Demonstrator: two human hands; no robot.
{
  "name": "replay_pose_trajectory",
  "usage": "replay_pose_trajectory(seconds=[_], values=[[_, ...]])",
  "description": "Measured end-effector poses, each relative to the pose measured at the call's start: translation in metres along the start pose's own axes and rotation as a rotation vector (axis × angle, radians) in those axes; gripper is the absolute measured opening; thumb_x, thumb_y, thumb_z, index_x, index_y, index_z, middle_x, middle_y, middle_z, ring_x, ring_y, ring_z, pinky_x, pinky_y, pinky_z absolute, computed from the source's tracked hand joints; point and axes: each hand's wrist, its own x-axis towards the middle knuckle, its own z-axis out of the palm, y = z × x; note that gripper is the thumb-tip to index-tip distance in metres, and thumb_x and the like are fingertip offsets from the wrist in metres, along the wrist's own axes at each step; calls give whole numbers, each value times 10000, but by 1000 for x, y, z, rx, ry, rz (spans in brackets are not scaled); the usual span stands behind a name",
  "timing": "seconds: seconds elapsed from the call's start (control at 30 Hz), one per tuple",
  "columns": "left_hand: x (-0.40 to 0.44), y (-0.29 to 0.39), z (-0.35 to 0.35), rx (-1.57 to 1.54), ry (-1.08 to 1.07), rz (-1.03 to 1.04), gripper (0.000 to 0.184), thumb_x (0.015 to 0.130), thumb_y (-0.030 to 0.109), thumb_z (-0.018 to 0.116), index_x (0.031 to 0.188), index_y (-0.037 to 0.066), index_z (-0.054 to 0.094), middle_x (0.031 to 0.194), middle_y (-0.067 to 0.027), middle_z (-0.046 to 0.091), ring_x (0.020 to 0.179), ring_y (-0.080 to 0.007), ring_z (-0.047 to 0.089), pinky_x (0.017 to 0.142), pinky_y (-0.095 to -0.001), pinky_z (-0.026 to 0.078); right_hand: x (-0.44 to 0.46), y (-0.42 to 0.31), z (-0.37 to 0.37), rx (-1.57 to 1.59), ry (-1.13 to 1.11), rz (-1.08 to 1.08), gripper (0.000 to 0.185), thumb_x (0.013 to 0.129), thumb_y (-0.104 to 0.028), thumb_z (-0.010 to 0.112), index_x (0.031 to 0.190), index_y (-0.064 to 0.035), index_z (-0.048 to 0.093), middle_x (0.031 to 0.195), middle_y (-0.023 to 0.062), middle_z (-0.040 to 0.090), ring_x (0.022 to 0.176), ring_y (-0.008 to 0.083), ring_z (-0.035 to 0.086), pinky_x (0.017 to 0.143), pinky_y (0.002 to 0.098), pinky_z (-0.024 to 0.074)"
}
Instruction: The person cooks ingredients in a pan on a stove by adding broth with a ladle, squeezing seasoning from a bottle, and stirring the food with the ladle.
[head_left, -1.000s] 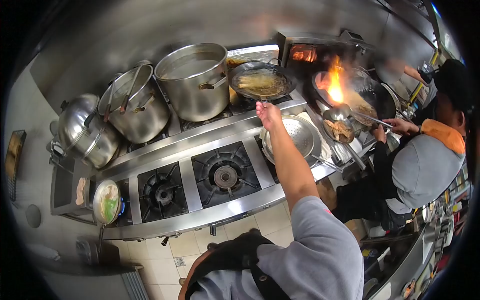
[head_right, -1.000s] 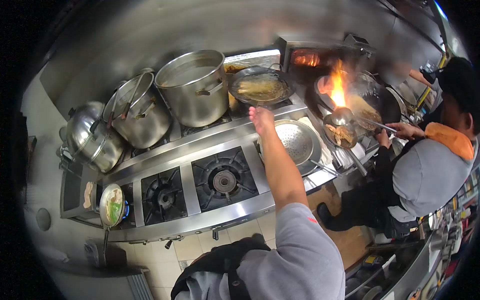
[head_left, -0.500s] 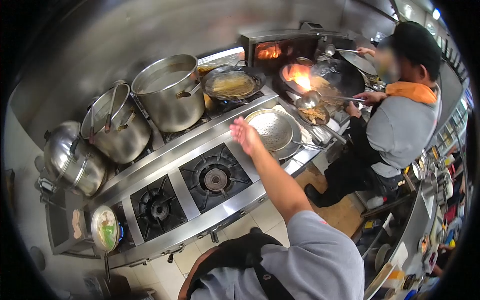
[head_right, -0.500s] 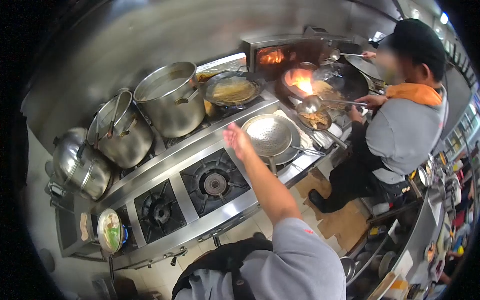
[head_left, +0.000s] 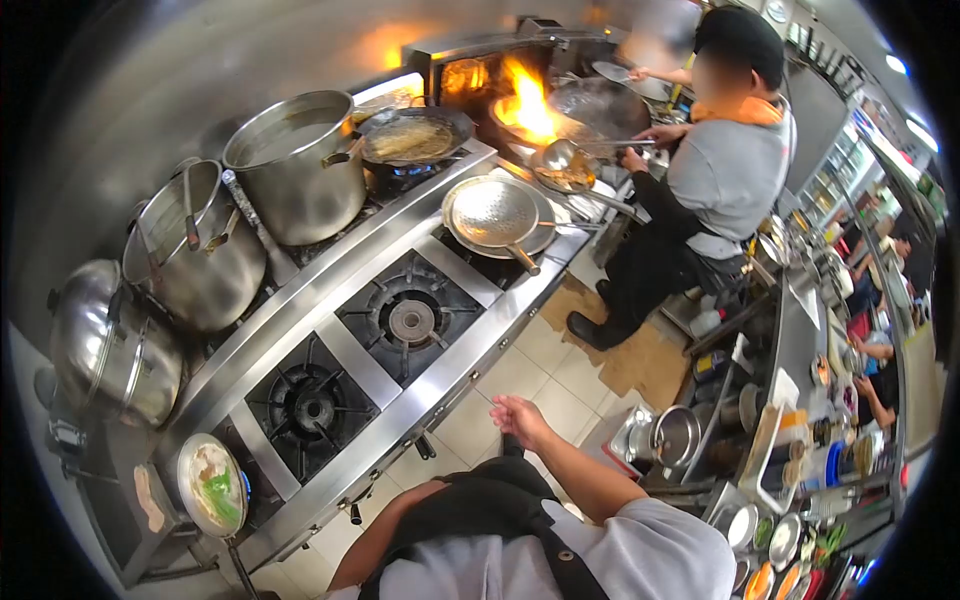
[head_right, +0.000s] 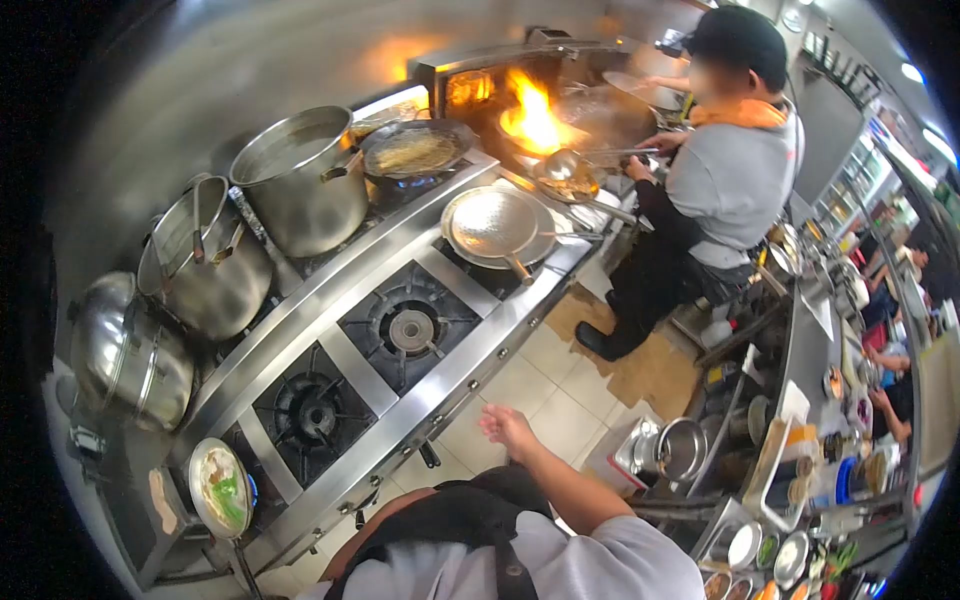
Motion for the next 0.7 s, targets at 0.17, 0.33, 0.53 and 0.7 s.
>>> replay_pose_trajectory(seconds=[0.17, 0.33, 0.53, 0.7], values=[[0, 17, 5, 88, -107, 75, 353, 918, 290, 410, 1113, 55, 588, 1103, -204, 604, 1036, -337, 570, 907, -395, 423, -56, 68, -37, -23, 241, 102, 330, 890, -344, 574, 1062, -63, 541, 828, 41, 613, 671, 108, 570, 591, 236, 452], [7, 38, 10, 186, -180, 133, 349, 917, 287, 410, 1107, 56, 591, 1097, -204, 608, 1031, -336, 573, 903, -394, 426, -97, 105, -57, 89, 380, 58, 303, 880, -326, 582, 1034, -67, 545, 812, 46, 617, 653, 117, 571, 583, 257, 452], [56, -57, 57, 81, -382, 246, 362, 907, 310, 434, 1094, 43, 592, 1089, -195, 616, 988, -333, 597, 865, -402, 439, -118, 145, -76, 161, 456, 5, 326, 851, -299, 603, 1054, -53, 537, 866, 84, 627, 680, 134, 562, 588, 272, 445], [52, -25, 77, 144, -556, 6, 353, 910, 304, 437, 1065, 32, 598, 1065, -191, 629, 967, -317, 606, 837, -401, 445, -151, 170, -87, 210, 521, -27, 242, 860, -258, 596, 1006, -78, 527, 799, 61, 623, 623, 124, 562, 551, 259, 441]])
